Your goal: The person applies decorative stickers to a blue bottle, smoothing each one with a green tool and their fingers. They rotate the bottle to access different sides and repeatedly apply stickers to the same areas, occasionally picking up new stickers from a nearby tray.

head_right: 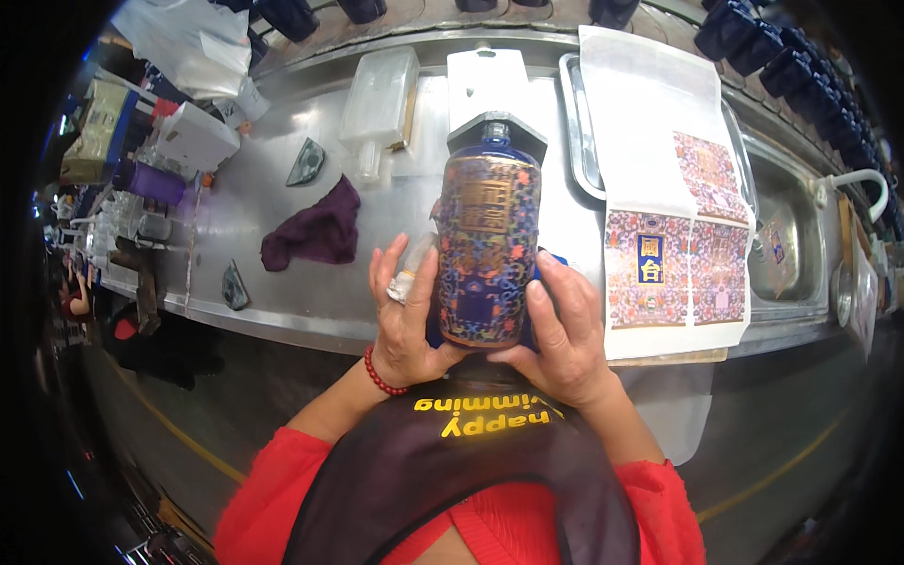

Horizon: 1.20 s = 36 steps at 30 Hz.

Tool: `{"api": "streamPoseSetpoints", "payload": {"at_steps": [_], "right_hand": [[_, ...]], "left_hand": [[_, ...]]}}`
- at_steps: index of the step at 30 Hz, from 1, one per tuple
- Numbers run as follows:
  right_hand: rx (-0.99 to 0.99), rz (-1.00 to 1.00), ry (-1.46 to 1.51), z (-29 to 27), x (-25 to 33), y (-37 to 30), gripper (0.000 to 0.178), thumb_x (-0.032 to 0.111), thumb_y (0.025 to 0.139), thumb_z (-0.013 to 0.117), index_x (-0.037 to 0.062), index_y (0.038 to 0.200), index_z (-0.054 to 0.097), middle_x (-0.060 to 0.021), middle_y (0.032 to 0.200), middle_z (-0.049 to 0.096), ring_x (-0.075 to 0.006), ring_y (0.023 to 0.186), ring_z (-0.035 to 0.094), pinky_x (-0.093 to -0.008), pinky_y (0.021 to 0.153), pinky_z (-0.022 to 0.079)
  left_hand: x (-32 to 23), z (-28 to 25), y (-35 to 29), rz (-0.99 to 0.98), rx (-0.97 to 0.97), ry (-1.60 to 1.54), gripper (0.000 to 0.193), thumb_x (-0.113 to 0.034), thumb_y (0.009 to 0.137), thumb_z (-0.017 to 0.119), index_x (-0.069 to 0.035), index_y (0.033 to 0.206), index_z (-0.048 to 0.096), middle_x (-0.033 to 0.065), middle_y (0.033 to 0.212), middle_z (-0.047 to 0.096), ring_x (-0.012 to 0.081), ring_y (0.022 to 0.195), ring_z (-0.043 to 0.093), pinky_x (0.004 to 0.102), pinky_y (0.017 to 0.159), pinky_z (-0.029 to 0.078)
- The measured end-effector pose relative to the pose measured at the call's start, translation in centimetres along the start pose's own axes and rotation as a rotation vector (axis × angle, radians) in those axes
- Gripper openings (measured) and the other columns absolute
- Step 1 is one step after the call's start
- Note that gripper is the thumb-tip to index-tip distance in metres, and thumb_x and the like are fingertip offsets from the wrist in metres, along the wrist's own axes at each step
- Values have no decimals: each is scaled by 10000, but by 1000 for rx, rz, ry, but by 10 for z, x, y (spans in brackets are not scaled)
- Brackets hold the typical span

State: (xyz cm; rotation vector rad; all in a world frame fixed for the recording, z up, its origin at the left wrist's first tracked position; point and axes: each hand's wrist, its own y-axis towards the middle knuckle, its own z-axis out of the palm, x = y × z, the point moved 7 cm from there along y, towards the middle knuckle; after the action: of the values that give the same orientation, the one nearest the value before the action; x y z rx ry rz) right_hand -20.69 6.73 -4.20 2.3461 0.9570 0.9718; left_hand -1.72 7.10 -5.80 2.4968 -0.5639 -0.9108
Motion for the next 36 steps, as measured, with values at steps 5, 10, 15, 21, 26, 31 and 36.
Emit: {"api": "streamPoseSetpoints", "payload": {"at_steps": [5,10,15,21,26,31,36], "right_hand": [[-20,30,57,3,-3,2,953,325,732,887,9,1499,419,-276,1475,459,-455,1273,524,-547,1043,457],[-39,61,43,3,-10,-6,955,271,719,901,-8,1494,419,-293,1472,452,-457,1278,521,-537,1043,458],[-10,92,89,7,-14,-9,925,270,720,903,-18,1471,444,-287,1482,449,-444,1284,523,-529,1036,466],[12,101,116,7,-19,-8,933,280,719,904,-9,1476,442,-278,1479,456,-436,1274,527,-515,1032,462],[-15,24,103,4,-13,-6,917,317,713,905,3,1454,465,-264,1456,488,-420,1222,560,-507,1008,483],[-29,40,134,2,-15,-2,913,357,707,903,9,1440,484,-258,1447,498,-411,1202,567,-499,993,499],[-23,49,185,3,-17,-1,893,354,710,903,6,1426,498,-254,1446,497,-407,1216,557,-504,992,500]], "left_hand": [[-9,0,-1,55,-12,99,1051,-468,659,864,-67,1521,417,203,1484,466,406,1399,323,664,1169,124],[-12,1,5,59,-2,157,950,-524,706,833,-101,1483,489,155,1434,512,352,1384,336,661,1169,124],[-11,1,3,71,21,198,967,-601,735,816,-37,1449,487,176,1380,548,402,1340,390,623,1189,139],[10,-10,23,29,53,-2,965,-795,889,492,-20,1463,512,209,1419,548,417,1333,396,601,1175,161],[18,-8,55,88,105,-45,897,-719,947,486,8,1472,510,214,1413,553,408,1307,434,552,1178,183],[15,-7,75,124,115,-81,844,-695,959,492,-21,1466,536,205,1384,566,400,1292,453,552,1178,160],[11,-8,90,170,119,26,813,-701,944,507,-65,1447,574,191,1347,582,377,1273,447,551,1174,154]]}}
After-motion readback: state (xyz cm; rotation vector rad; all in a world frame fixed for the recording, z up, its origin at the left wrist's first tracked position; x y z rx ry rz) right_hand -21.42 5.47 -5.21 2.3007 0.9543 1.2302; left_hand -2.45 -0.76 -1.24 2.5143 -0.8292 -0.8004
